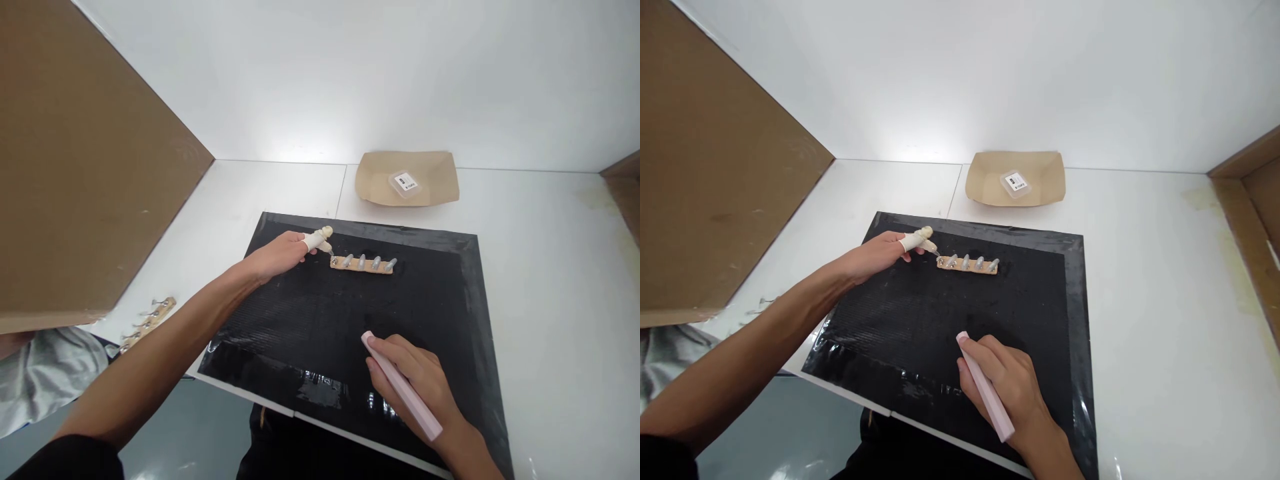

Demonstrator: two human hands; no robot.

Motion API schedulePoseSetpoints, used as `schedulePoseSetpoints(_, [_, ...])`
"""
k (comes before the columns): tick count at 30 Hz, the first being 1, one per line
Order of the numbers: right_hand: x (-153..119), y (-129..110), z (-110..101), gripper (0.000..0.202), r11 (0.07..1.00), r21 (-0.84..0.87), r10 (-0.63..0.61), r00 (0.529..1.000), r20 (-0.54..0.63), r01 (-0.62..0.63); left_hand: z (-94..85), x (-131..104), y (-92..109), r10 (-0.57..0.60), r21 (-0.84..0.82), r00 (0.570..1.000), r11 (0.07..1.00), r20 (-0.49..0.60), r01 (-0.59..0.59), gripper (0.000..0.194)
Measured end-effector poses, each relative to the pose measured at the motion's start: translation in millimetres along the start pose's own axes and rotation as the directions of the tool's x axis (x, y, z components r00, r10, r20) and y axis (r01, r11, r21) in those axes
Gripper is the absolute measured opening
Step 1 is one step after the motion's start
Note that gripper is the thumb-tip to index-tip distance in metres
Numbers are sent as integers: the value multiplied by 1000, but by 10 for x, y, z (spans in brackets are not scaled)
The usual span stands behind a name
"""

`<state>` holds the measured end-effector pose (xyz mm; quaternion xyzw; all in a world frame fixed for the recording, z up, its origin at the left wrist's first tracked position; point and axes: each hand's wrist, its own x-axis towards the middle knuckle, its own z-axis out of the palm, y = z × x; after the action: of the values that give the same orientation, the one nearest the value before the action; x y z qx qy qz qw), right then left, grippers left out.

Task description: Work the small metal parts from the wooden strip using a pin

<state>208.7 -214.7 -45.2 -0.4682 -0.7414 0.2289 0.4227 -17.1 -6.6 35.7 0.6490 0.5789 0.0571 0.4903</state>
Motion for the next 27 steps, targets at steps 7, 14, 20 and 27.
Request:
schedulePoseSetpoints(7, [-22,12,10,38,1000,23,-3,1000,9,2,161,-178,-87,436,297,889,875,-138,-383,64])
schedulePoseSetpoints(14, [-19,14,10,39,999,34,-7,1000,-10,7,236,-116,-422,756,557,646,584,-108,-590,74])
schedulePoseSetpoints(20, [-27,11,7,39,1000,7,-1,1000,-7,1,256,-52,-556,826,645,561,455,-49,-614,75])
schedulePoseSetpoints(27, [-23,20,24,38,1000,11,5,1000,-12,-5,267,-22,-566,812,654,584,452,-21,-606,75])
